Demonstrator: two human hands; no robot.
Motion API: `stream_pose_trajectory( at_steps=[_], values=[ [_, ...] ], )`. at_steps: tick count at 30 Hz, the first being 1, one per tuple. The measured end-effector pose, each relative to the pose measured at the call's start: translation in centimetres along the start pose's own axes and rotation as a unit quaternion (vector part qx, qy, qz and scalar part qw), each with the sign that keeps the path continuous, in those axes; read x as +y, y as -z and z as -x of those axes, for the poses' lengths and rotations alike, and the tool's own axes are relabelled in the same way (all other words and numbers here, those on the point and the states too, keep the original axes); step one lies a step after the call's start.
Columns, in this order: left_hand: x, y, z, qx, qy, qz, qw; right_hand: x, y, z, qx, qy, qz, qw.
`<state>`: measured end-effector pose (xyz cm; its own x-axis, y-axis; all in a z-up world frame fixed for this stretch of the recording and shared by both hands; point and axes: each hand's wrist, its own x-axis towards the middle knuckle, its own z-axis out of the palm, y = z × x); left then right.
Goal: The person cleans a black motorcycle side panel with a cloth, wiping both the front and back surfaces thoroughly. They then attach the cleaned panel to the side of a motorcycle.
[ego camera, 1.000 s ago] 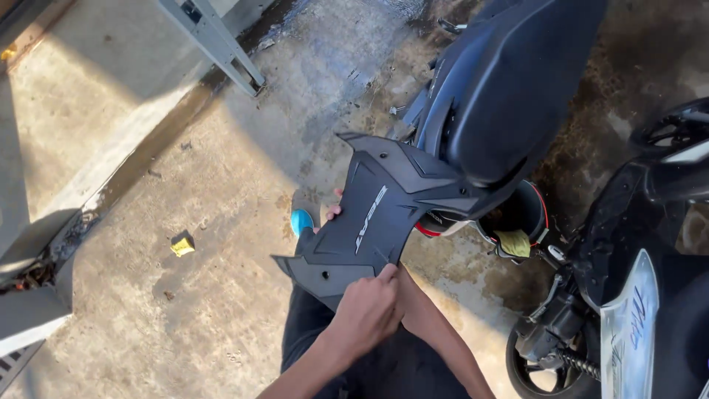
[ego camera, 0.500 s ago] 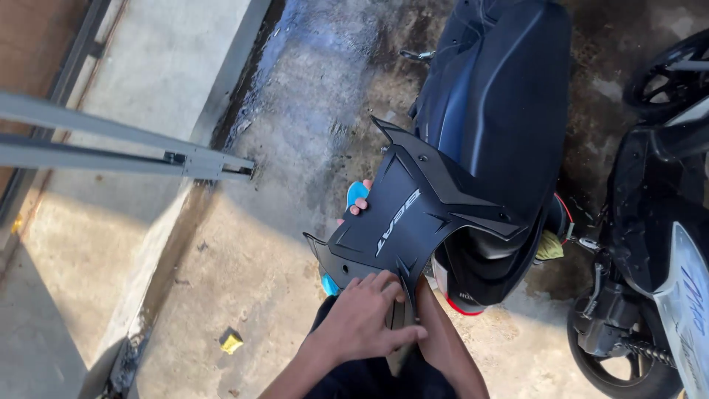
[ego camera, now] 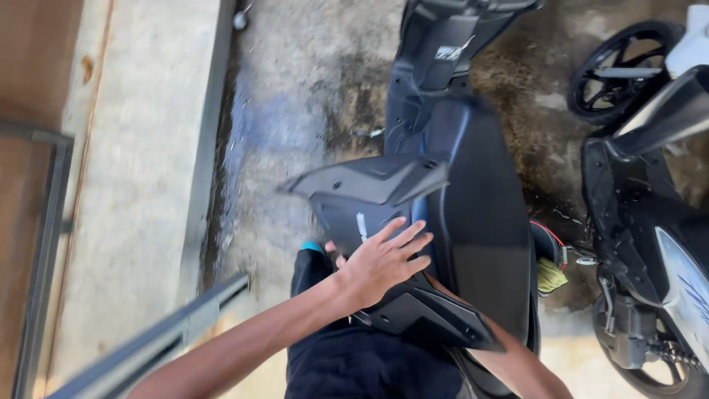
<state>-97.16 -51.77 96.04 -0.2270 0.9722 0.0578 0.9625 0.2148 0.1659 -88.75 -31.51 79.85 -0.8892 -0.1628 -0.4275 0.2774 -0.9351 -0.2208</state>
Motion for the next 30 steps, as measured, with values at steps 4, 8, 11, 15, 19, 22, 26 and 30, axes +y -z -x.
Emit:
stream_pose_trajectory(
  at_steps=[4, 8, 11, 15, 19, 22, 26, 30],
  values=[
    [-10.9, -2.2, -5.7, 0.104, -0.082, -0.024, 0.991, -4.5, -0.3, -3.3, -0.005, 0.075, -0.007, 0.997],
    [-18.8, -2.7, -8.9, 0.032, -0.110, 0.015, 0.993, -4.5, 0.3, -4.8, 0.013, 0.129, -0.037, 0.991],
    [-24.8, -1.5, -11.6, 0.008, -0.093, 0.062, 0.994, -5.4, 0.7, -9.0, -0.001, 0.168, -0.058, 0.984],
    [-30.5, -4.4, -17.1, -0.026, -0.035, 0.187, 0.981, -5.6, 1.2, -10.3, 0.005, 0.220, -0.090, 0.971],
    [-33.4, -4.1, -23.7, -0.070, -0.049, 0.230, 0.970, -6.5, 1.2, -12.6, 0.012, 0.294, -0.116, 0.949],
    [-34.3, -5.1, -27.1, -0.117, -0.029, 0.292, 0.949, -3.9, 3.0, -16.2, -0.064, 0.382, -0.105, 0.916],
    [-35.8, -7.7, -31.9, -0.123, 0.083, 0.352, 0.924, -6.9, 2.1, -20.4, 0.065, 0.442, -0.333, 0.830],
    [-38.5, -15.8, -34.4, -0.154, 0.232, 0.478, 0.833, -7.7, 6.4, -26.9, 0.285, 0.342, -0.037, 0.895]
  ],
)
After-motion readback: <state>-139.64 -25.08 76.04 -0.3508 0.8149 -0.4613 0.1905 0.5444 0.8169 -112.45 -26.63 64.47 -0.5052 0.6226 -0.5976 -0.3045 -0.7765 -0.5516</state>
